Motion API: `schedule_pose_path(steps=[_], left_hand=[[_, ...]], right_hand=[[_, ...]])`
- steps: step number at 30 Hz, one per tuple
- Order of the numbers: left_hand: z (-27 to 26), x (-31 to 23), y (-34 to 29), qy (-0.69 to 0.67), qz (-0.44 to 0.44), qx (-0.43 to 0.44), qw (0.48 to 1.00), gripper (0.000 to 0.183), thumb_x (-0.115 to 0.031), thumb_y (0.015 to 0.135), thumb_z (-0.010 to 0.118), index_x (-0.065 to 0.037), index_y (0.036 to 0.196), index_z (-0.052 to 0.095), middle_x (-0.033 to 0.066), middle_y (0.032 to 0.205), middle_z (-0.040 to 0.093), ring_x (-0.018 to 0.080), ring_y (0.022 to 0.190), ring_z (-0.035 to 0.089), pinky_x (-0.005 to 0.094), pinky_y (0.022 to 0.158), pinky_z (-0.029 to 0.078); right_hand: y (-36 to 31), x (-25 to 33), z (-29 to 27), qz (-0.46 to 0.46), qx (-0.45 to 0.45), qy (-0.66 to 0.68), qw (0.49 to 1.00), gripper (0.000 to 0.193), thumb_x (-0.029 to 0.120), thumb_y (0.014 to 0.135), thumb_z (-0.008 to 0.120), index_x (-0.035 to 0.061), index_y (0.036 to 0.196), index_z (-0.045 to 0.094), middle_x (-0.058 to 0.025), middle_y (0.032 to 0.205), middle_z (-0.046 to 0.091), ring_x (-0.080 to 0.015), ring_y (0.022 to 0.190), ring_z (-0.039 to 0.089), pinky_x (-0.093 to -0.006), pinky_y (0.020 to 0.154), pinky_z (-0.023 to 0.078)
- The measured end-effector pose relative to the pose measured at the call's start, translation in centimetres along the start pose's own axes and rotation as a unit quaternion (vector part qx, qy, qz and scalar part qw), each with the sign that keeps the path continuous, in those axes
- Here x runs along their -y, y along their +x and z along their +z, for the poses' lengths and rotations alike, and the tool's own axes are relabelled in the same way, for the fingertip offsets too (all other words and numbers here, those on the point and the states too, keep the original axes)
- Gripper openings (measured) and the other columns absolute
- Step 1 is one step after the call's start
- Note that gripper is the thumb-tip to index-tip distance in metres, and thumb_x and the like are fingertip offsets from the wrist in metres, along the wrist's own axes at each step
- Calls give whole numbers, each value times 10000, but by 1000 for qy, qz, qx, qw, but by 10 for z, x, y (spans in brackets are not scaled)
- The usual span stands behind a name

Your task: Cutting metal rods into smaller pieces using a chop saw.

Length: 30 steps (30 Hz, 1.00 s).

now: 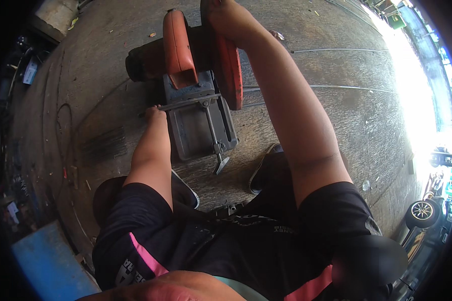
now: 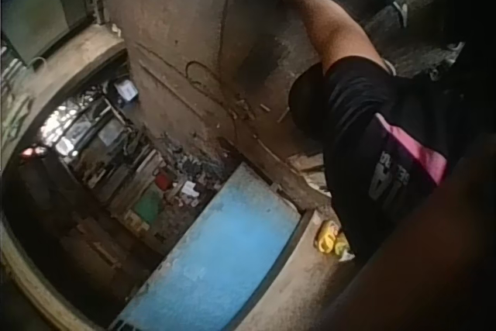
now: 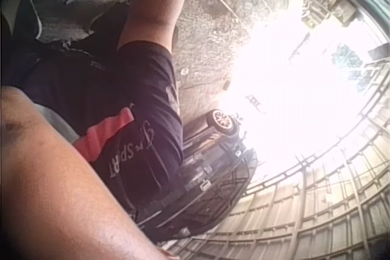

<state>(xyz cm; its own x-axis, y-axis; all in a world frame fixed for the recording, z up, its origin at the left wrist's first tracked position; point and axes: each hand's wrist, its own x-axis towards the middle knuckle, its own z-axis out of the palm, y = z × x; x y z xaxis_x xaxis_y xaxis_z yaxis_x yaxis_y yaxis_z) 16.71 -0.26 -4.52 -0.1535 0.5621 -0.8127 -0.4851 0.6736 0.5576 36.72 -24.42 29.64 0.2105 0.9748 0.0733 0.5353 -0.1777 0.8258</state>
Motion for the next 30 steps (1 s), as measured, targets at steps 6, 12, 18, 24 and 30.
schedule_pose_path(steps=[6, 12, 18, 24, 30], left_hand=[[-1, -5, 10, 5, 4, 1, 1000, 182, -127, 917, 435, 38, 974, 487, 115, 841, 588, 230, 676, 585, 323, 627, 516], [-8, -7, 6, -2, 29, 13, 1000, 265, -211, 947, 426, 48, 978, 469, 115, 851, 597, 218, 665, 590, 319, 633, 523], [-9, -5, 0, -5, 30, 18, 999, 283, -243, 956, 435, 38, 970, 470, 109, 819, 605, 211, 669, 597, 313, 635, 529], [-11, -2, 5, 9, 27, 3, 1000, 292, -253, 959, 437, 37, 959, 466, 99, 788, 590, 199, 628, 577, 300, 607, 522], [-9, 0, 10, 12, 29, 32, 999, 281, -249, 956, 438, 31, 966, 457, 89, 798, 578, 196, 622, 564, 297, 598, 513]], right_hand=[[-7, -2, -7, -5, 34, 21, 999, 366, 192, 803, 472, 3, 1074, 628, -148, 1138, 602, -281, 1167, 472, -420, 1050, 274], [-2, -1, -11, 24, -34, 17, 999, 328, 192, 793, 477, 10, 997, 660, -132, 1079, 630, -273, 1170, 470, -422, 1040, 283], [-5, -4, -17, 9, 6, 47, 999, 337, 200, 796, 473, 13, 1018, 644, -128, 1143, 599, -267, 1200, 433, -397, 1017, 298], [-8, -1, -17, 78, -103, 32, 991, 355, 205, 789, 474, -13, 1024, 629, -145, 1137, 582, -272, 1176, 441, -386, 1009, 302], [-5, 0, -16, 64, -75, 71, 993, 385, 209, 793, 474, -22, 1065, 616, -154, 1207, 549, -273, 1217, 415, -396, 1036, 283]])
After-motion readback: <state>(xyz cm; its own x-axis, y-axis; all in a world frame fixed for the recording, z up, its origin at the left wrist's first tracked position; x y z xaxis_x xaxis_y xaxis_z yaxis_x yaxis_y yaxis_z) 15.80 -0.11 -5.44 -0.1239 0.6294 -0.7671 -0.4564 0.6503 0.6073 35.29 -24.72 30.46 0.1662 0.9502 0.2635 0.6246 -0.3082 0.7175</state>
